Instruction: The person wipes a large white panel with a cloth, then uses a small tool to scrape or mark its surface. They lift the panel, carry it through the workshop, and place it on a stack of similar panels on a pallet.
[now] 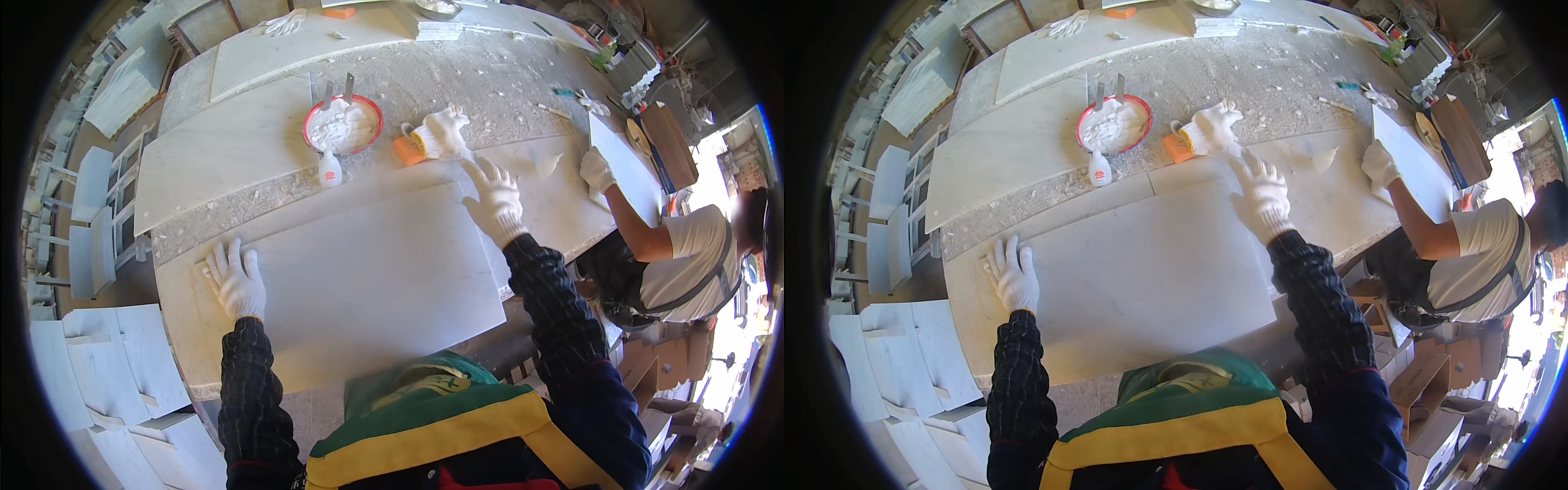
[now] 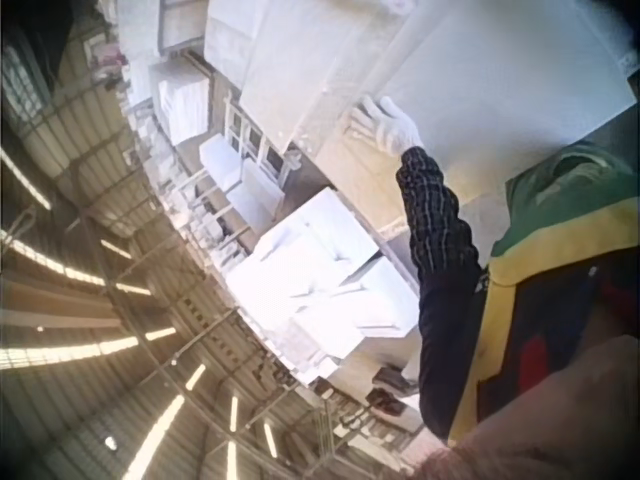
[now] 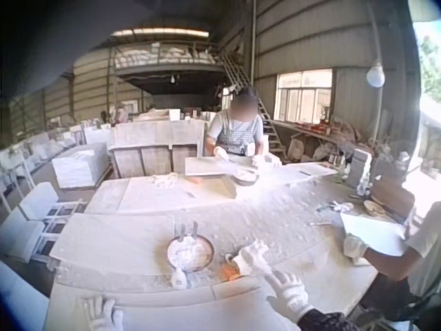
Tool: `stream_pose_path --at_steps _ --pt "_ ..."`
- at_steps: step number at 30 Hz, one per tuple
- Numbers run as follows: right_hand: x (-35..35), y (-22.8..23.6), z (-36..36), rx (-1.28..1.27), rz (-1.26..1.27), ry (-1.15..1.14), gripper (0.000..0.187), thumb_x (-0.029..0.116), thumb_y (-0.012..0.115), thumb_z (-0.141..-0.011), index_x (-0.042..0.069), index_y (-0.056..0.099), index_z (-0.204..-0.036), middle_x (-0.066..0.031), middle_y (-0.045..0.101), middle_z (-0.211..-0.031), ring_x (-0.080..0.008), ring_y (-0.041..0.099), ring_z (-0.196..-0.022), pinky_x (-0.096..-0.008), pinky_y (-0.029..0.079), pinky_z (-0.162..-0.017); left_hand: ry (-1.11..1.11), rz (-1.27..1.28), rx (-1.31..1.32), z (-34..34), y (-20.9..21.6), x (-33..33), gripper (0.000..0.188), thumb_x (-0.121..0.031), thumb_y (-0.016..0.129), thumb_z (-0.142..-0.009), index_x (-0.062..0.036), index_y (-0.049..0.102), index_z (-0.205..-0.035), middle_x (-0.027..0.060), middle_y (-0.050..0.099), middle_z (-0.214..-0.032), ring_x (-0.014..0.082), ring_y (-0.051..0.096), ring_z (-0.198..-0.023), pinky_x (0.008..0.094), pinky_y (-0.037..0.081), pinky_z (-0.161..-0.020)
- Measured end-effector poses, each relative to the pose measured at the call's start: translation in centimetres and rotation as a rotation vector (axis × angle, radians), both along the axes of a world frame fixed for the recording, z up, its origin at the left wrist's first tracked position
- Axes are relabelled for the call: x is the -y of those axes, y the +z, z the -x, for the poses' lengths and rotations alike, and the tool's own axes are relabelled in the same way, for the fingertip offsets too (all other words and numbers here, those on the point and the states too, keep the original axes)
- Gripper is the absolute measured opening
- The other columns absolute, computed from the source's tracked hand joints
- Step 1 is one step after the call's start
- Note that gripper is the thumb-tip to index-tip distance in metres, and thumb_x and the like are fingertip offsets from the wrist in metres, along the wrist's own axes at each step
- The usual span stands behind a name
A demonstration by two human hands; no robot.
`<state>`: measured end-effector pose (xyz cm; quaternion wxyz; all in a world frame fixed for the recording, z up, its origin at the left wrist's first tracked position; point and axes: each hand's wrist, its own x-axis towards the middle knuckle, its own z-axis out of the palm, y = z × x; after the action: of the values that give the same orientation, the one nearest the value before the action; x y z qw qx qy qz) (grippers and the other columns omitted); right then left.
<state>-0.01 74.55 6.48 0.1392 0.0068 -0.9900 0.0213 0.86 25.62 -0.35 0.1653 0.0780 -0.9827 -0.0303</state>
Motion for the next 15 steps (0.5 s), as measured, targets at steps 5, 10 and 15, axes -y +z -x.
stream_pose_path --at_steps 5,10,15 --pt "-0.5 -2.5 8.3 -0.128 -0.035 -0.015 0.054 0.029 0.071 -0.085 0.024 0.058 -0.138 -0.0117 0.054 -0.145 -0.0381 0.054 -0.126 -0.0495 0.044 -0.105 0.023 -0.034 0.038 -0.2 0.5 -0.2 0.048 -0.046 0.049 -0.103 -0.0186 0.057 -0.141 0.0150 0.043 -0.155 0.0374 0.030 -0.147 0.0538 0.017 -0.124" --pt "-2.8 -0.5 10.8 -0.433 0.129 -0.053 0.026 0.025 0.064 -0.091 0.021 0.073 -0.116 -0.0065 0.067 -0.129 -0.0328 0.063 -0.113 -0.0455 0.049 -0.097 0.004 -0.046 0.032 -0.3 0.8 -0.4 0.047 -0.046 0.049 -0.103 -0.0187 0.057 -0.141 0.0148 0.044 -0.154 0.0372 0.030 -0.147 0.0547 0.016 -0.123" --pt "-4.2 5.2 7.7 -0.610 0.596 -0.029 0.027 0.027 0.063 -0.097 0.008 0.073 -0.114 -0.0161 0.073 -0.105 -0.0307 0.070 -0.099 -0.0371 0.053 -0.091 -0.021 -0.013 0.017 -0.1 0.7 -0.2 0.048 -0.047 0.049 -0.103 -0.0187 0.057 -0.140 0.0144 0.046 -0.152 0.0366 0.032 -0.146 0.0553 0.018 -0.122"
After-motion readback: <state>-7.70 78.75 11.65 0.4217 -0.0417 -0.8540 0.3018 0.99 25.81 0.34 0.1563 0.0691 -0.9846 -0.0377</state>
